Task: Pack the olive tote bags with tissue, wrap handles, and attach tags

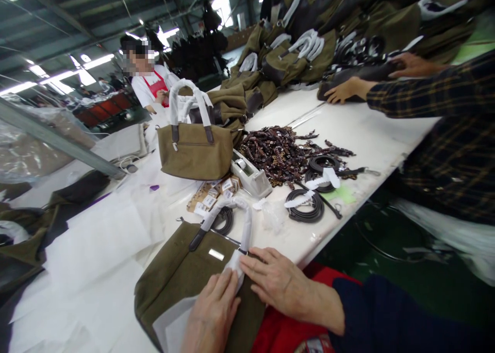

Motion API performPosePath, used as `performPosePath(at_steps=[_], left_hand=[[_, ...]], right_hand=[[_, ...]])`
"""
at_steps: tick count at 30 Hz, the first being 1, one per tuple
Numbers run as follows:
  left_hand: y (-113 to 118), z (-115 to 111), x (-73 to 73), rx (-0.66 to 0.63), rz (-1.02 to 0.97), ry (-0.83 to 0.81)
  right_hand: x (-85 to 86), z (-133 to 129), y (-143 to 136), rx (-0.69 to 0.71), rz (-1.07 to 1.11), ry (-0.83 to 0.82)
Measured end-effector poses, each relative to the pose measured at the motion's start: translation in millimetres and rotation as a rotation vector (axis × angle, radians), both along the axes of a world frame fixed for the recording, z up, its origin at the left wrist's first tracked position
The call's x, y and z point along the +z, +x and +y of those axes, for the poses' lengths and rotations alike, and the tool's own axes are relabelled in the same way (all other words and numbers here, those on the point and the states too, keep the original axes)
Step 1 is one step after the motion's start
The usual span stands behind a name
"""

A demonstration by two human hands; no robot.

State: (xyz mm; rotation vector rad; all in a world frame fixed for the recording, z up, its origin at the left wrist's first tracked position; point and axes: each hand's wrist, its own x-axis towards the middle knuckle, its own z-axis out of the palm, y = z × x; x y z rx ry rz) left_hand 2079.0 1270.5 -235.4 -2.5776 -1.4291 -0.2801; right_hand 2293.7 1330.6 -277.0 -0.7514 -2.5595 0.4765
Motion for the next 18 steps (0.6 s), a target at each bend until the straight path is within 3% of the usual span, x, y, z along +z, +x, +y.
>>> performPosePath(at_steps=[5,9,11,14,18], left_hand=[[-2,2,-7.6,-0.020,-0.003,0.020],[-9,5,-19.2,-0.081,0.027,0.078],[-15,6,-28.1,-0.119,0.046,0.100],[-24,8,-44.3,-0.152,0.075,0.135],[-32,12,-62.8,-0.185,0.098,0.211]], right_hand=[[7.4,-2,0,0.018,-0.006,-0.073],[34.4,18,14,0.078,0.115,-0.190],[51.2,45,25,-0.006,0.262,-0.212],[69.3,101,41,-0.300,0.466,-0.241],[72.9,177,47,-0.551,0.462,-0.246]])
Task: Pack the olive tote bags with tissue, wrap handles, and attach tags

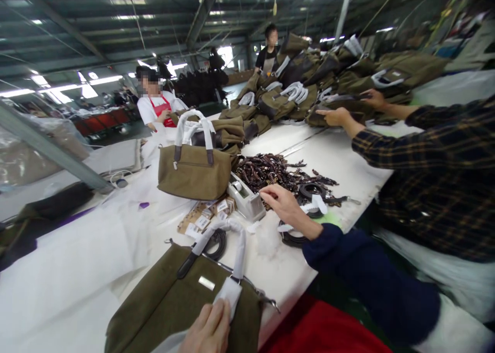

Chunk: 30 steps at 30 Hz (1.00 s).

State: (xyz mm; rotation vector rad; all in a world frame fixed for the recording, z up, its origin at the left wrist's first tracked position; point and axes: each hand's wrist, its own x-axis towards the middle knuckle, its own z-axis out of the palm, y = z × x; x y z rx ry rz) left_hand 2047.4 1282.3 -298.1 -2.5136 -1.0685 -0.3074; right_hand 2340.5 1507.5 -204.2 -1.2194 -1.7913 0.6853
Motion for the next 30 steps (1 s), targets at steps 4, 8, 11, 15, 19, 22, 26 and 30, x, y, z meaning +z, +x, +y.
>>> performPosePath(at_steps=[4,8,11,15,19,22,26,30], left_hand=[[0,2,-3.0,-0.005,-0.031,0.018],[8,-6,11.7,0.062,-0.024,-0.067],[14,-12,22.3,0.131,-0.023,-0.134],[12,-12,17.2,0.114,-0.020,-0.130],[3,-4,-1.2,0.039,-0.005,-0.022],[-2,0,-11.5,0.008,0.017,0.044],[-7,1,-20.3,-0.006,0.057,0.085],[-11,1,-27.7,-0.028,0.108,0.091]], right_hand=[[-6.5,41,-12,0.047,-0.033,-0.134],[-11.9,52,-23,0.102,0.041,-0.292],[-14.5,52,-27,0.092,0.141,-0.370],[-12.6,47,-30,0.069,0.243,-0.405],[-2.1,34,-31,0.053,0.317,-0.359],[7.1,20,-25,0.048,0.370,-0.325],[3.9,-1,-9,0.047,0.440,-0.405],[-22.9,-15,-5,-0.001,0.515,-0.555]])
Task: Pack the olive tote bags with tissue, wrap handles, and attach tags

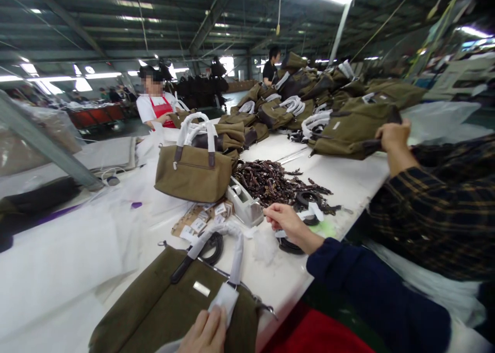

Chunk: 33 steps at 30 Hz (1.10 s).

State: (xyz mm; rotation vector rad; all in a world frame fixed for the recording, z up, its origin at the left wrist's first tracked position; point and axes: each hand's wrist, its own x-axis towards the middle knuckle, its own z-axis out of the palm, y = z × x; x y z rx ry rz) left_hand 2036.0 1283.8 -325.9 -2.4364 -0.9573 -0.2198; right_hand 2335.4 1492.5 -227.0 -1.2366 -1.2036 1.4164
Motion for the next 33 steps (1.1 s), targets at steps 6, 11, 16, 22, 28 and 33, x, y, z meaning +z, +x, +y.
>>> performPosePath(at_steps=[6,11,16,22,28,33], left_hand=[[5,-3,7.8,0.034,-0.022,-0.053],[22,-16,39.6,0.160,-0.115,-0.227],[40,-18,59.1,0.265,-0.247,-0.310],[46,-16,56.6,0.286,-0.270,-0.272],[45,-17,50.4,0.285,-0.292,-0.270],[45,-18,48.3,0.275,-0.319,-0.241]], right_hand=[[-27.3,6,-18,-0.052,0.104,-0.142],[-4.3,-16,-30,0.040,0.154,-0.260],[23.0,-80,-61,0.416,0.167,-0.295],[-0.2,-114,-94,0.561,-0.069,-0.412],[2.1,-114,-95,0.626,-0.249,-0.428],[14.1,-117,-101,0.658,-0.419,-0.457]])
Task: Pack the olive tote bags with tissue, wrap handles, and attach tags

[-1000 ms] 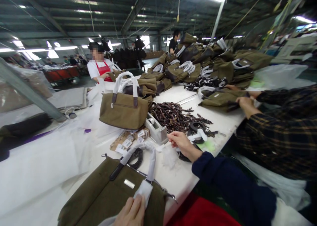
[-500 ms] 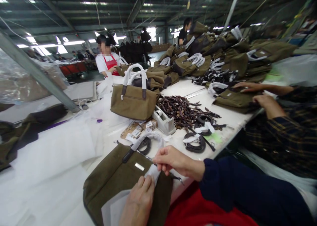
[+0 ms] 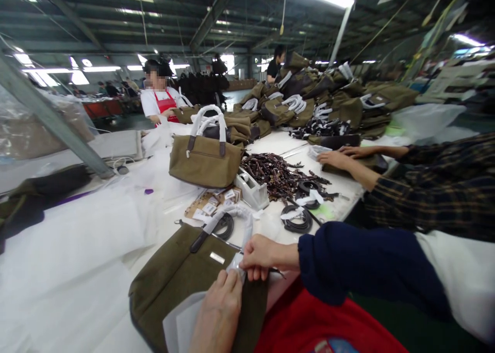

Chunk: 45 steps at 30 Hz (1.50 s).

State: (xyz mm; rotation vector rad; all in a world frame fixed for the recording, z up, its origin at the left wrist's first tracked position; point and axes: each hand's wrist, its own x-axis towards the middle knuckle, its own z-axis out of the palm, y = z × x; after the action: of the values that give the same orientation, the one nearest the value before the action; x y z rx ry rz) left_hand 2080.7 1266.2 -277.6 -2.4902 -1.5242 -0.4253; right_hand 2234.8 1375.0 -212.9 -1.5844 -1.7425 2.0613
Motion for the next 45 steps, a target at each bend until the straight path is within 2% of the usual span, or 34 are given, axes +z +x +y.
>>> performPosePath(at_steps=[6,10,16,19,22,24,26,28,31,35,37,40,45], left_hand=[[1,-2,-0.6,0.020,-0.010,-0.003],[1,-2,4.0,0.027,-0.017,-0.040],[-1,-3,4.9,0.039,-0.046,-0.077],[-2,-3,3.7,0.048,-0.065,-0.079],[-4,-3,3.7,0.051,-0.099,-0.097],[-4,-1,2.6,0.051,-0.138,-0.104],[-5,0,0.4,0.044,-0.186,-0.096],[-6,1,-0.2,0.044,-0.231,-0.095],[-11,2,8.7,0.040,-0.298,-0.172],[-21,10,34.7,0.068,-0.448,-0.404],[-25,15,43.9,0.108,-0.500,-0.484],[-27,19,47.0,0.136,-0.517,-0.552],[-27,15,47.4,0.158,-0.505,-0.564]], right_hand=[[4.6,2,-9,0.130,-0.134,0.028],[6.1,9,-10,0.271,-0.212,0.074],[6.9,18,2,0.515,-0.336,0.267],[11.4,19,13,0.667,-0.308,0.569],[10.4,20,23,0.768,-0.169,1.065],[3.3,20,26,0.859,-0.071,1.322],[-7.0,21,26,0.975,-0.019,1.498],[-16.7,23,22,1.022,-0.021,1.588],[-24.4,28,14,1.043,-0.014,1.623],[-28.4,35,7,1.107,0.068,1.630],[-31.0,37,6,1.091,0.094,1.638],[-31.7,37,7,1.042,0.083,1.623],[-24.2,37,10,1.030,0.047,1.508]])
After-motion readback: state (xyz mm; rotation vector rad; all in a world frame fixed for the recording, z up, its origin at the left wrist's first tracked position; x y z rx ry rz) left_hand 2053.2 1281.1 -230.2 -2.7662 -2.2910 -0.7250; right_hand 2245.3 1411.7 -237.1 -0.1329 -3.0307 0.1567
